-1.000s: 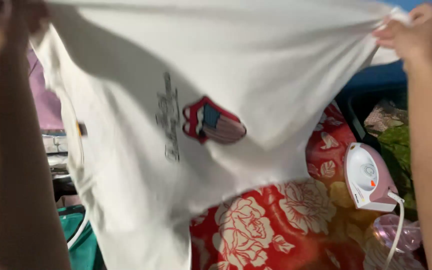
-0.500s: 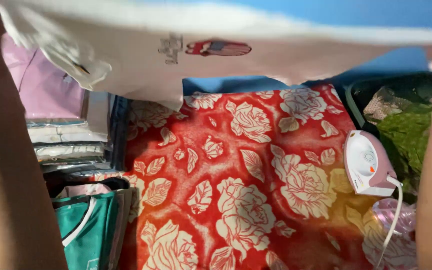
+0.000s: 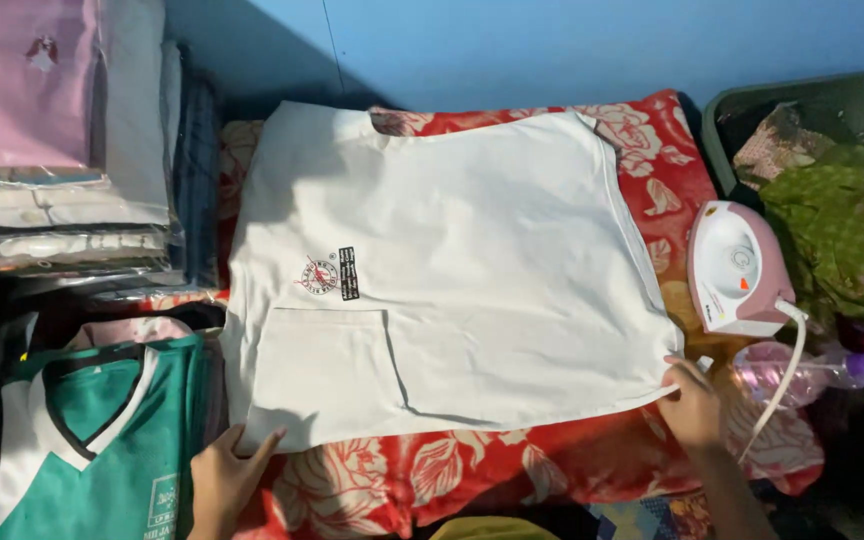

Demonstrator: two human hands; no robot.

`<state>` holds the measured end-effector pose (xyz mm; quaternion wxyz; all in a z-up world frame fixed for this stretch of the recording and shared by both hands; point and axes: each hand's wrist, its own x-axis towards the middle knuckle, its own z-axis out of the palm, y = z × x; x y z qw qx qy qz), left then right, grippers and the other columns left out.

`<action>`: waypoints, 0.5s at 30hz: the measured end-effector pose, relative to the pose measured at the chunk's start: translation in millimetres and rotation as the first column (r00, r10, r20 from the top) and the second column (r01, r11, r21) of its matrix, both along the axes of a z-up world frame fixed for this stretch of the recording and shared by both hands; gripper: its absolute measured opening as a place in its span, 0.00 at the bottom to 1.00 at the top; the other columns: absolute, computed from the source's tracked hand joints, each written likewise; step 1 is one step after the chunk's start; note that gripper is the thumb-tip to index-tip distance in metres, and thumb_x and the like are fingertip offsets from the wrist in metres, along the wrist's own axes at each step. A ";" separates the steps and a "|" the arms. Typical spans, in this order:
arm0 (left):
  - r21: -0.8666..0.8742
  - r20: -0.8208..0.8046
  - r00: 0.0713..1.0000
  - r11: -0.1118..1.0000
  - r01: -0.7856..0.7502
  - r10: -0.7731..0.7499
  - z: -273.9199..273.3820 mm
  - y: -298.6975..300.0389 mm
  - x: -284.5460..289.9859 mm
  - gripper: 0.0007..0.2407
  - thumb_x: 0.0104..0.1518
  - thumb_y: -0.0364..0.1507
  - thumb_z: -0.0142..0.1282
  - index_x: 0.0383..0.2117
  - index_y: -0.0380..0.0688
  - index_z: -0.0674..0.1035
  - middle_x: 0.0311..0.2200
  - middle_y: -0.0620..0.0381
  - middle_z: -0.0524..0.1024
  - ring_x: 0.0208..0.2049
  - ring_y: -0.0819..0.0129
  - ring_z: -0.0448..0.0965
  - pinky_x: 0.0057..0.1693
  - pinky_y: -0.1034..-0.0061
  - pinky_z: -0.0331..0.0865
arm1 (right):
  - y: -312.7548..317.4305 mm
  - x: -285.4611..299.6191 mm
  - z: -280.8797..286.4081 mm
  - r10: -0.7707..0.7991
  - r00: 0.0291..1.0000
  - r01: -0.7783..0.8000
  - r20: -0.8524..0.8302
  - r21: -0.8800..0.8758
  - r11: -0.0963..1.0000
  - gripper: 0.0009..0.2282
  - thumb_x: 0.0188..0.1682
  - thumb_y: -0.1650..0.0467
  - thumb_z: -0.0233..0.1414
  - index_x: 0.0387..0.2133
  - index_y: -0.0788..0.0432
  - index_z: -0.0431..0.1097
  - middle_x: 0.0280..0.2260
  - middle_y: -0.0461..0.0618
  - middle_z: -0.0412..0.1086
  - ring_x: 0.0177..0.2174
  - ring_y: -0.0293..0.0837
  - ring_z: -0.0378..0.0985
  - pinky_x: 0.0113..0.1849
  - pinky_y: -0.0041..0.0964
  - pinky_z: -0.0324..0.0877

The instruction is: The person irons a white t-shirt with a graphic print on a floral-patterned surface. They smooth the fabric, iron both sides of the shirt, and then fold it neatly.

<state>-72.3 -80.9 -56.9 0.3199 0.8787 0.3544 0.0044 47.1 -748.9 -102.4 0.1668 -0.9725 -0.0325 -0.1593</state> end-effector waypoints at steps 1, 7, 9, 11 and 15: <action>0.181 -0.043 0.986 0.969 0.167 -0.161 -8.9 -2.8 -2.5 0.21 0.46 0.42 0.69 0.36 0.36 0.83 0.19 0.45 0.79 0.17 0.53 0.75 0.31 0.66 0.70 | -9.0 -3.0 -26.7 -0.039 0.997 0.034 -0.072 -0.074 0.997 0.10 0.32 0.81 0.56 0.26 0.59 0.68 0.52 0.36 0.74 0.45 0.44 0.78 0.43 0.37 0.71; -0.053 -0.198 0.979 0.997 0.050 -0.059 6.4 28.4 -9.4 0.21 0.50 0.36 0.68 0.45 0.31 0.84 0.34 0.41 0.86 0.29 0.54 0.84 0.41 0.68 0.76 | -22.0 -21.8 5.5 -0.063 0.998 0.067 0.026 -0.247 0.967 0.10 0.34 0.81 0.58 0.26 0.55 0.69 0.32 0.38 0.74 0.36 0.45 0.75 0.54 0.42 0.69; -0.045 -0.253 0.959 0.992 0.120 -0.127 -10.2 39.7 -21.1 0.18 0.49 0.38 0.67 0.40 0.37 0.86 0.25 0.47 0.81 0.24 0.59 0.77 0.37 0.71 0.72 | -23.2 -37.3 5.6 -0.075 0.997 0.071 -0.004 -0.263 0.962 0.08 0.36 0.78 0.57 0.27 0.55 0.69 0.33 0.39 0.73 0.35 0.44 0.75 0.47 0.39 0.68; -0.040 -0.310 0.933 0.983 0.179 -0.183 -33.2 40.8 -30.6 0.15 0.48 0.40 0.66 0.35 0.43 0.88 0.16 0.53 0.77 0.19 0.64 0.70 0.33 0.74 0.68 | -32.5 -50.8 -10.4 -0.076 0.996 0.063 -0.038 -0.278 0.958 0.05 0.38 0.76 0.56 0.27 0.56 0.69 0.33 0.40 0.73 0.34 0.43 0.74 0.41 0.36 0.68; 0.357 -0.208 0.948 0.884 0.303 -0.241 -42.3 -2.7 -25.4 0.19 0.42 0.42 0.66 0.37 0.47 0.86 0.41 0.44 0.75 0.41 0.46 0.74 0.47 0.60 0.73 | -43.9 -63.9 -24.6 -0.169 0.956 0.071 -0.240 -0.371 0.926 0.08 0.43 0.74 0.55 0.32 0.47 0.74 0.41 0.40 0.75 0.31 0.48 0.79 0.36 0.44 0.76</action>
